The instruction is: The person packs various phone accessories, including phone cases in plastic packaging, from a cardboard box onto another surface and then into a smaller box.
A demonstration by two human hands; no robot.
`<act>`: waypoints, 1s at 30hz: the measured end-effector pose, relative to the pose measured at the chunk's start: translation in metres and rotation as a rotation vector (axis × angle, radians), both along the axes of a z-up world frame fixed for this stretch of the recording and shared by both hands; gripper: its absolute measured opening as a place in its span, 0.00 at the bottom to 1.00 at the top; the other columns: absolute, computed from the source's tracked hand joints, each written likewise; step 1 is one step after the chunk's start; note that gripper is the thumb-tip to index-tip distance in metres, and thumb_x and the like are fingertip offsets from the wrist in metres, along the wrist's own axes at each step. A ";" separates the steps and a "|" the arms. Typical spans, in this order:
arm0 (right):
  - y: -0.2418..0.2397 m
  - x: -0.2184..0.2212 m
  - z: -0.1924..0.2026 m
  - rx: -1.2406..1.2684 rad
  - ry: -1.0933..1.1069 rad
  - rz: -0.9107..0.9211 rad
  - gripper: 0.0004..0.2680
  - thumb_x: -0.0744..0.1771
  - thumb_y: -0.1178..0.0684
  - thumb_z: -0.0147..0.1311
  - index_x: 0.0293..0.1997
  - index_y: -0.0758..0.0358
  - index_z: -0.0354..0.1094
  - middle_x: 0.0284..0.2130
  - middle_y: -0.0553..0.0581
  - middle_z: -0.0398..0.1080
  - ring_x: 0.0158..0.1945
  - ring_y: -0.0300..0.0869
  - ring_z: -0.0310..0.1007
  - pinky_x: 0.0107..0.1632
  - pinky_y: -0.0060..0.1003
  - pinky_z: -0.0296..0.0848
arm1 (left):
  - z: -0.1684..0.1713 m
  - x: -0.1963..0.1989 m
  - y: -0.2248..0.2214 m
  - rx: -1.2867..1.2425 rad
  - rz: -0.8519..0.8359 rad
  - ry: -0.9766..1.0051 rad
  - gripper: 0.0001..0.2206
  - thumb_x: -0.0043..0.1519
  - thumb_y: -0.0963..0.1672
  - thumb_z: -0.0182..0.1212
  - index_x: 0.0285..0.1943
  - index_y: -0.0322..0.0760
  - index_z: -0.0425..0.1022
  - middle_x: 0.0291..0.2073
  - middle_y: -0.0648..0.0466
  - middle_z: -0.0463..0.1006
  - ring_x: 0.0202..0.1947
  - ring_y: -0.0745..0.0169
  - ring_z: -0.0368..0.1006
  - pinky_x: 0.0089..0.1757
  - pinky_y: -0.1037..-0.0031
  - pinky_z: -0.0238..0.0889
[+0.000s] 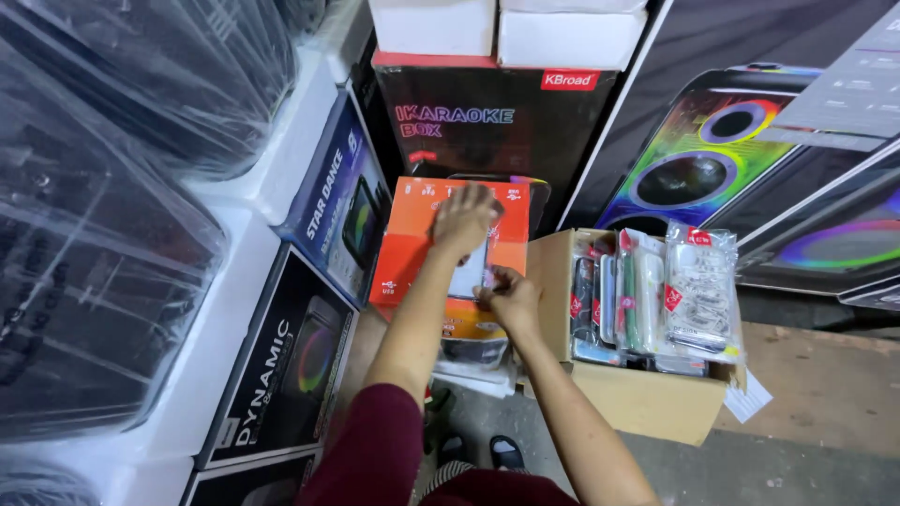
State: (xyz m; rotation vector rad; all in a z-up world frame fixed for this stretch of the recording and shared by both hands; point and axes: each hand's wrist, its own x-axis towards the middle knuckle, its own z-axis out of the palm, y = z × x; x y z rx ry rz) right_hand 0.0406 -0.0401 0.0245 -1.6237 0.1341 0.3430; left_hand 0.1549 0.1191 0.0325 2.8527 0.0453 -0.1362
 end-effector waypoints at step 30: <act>-0.004 0.004 -0.014 0.355 0.109 -0.067 0.23 0.65 0.65 0.58 0.68 0.77 0.54 0.45 0.66 0.65 0.38 0.50 0.79 0.40 0.43 0.86 | 0.003 -0.145 0.005 -1.231 0.524 -0.547 0.33 0.52 0.39 0.71 0.72 0.40 0.68 0.61 0.34 0.73 0.63 0.44 0.69 0.58 0.61 0.64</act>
